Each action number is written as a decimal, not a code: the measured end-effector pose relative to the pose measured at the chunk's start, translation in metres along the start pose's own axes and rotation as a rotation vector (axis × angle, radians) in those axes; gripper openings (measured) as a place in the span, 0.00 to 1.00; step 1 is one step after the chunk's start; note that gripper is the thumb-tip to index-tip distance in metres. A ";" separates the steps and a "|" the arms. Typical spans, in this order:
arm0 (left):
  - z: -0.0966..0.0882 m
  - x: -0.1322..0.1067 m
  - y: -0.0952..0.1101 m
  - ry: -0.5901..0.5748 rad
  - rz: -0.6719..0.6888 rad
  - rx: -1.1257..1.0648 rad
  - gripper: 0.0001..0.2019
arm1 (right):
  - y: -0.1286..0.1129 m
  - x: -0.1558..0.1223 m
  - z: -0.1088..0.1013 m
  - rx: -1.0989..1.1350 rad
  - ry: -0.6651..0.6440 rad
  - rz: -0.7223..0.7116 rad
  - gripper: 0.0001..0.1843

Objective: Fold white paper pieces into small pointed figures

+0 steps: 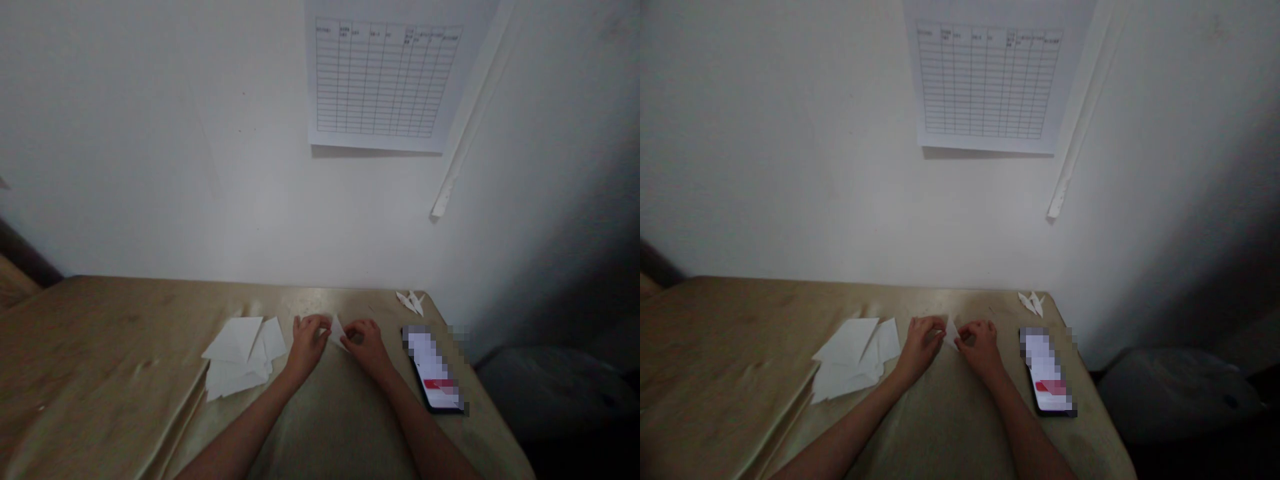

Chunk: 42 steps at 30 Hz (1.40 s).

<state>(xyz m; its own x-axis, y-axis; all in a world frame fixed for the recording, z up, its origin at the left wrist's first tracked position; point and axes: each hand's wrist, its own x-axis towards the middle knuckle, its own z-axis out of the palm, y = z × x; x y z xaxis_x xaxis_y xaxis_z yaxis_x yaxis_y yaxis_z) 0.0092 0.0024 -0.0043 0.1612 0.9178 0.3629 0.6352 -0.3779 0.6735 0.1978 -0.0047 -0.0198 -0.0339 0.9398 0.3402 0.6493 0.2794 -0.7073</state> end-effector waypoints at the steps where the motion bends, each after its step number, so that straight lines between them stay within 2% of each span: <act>1: 0.001 0.000 0.000 0.003 0.001 0.007 0.06 | 0.000 -0.001 0.001 -0.007 0.007 0.003 0.05; 5: 0.003 -0.001 0.000 -0.004 0.000 0.041 0.07 | -0.001 -0.002 0.001 -0.013 0.031 0.022 0.07; 11: 0.006 -0.001 0.000 -0.091 0.036 0.090 0.10 | 0.000 -0.002 -0.002 0.028 0.043 0.008 0.10; 16: 0.007 -0.001 0.000 -0.121 0.018 0.081 0.12 | -0.001 -0.002 -0.003 0.041 0.001 -0.005 0.13; 28: 0.006 -0.001 0.004 -0.162 -0.003 0.052 0.10 | 0.001 -0.002 -0.005 0.031 -0.058 0.004 0.13; 42: 0.006 -0.002 0.003 -0.182 -0.017 0.042 0.10 | 0.001 -0.002 -0.003 0.040 -0.057 0.035 0.12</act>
<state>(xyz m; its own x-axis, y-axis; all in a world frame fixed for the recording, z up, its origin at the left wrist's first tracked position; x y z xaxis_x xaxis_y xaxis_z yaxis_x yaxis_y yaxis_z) 0.0151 0.0001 -0.0071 0.2820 0.9323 0.2265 0.6696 -0.3603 0.6494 0.2013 -0.0070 -0.0192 -0.0561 0.9585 0.2796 0.6203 0.2529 -0.7425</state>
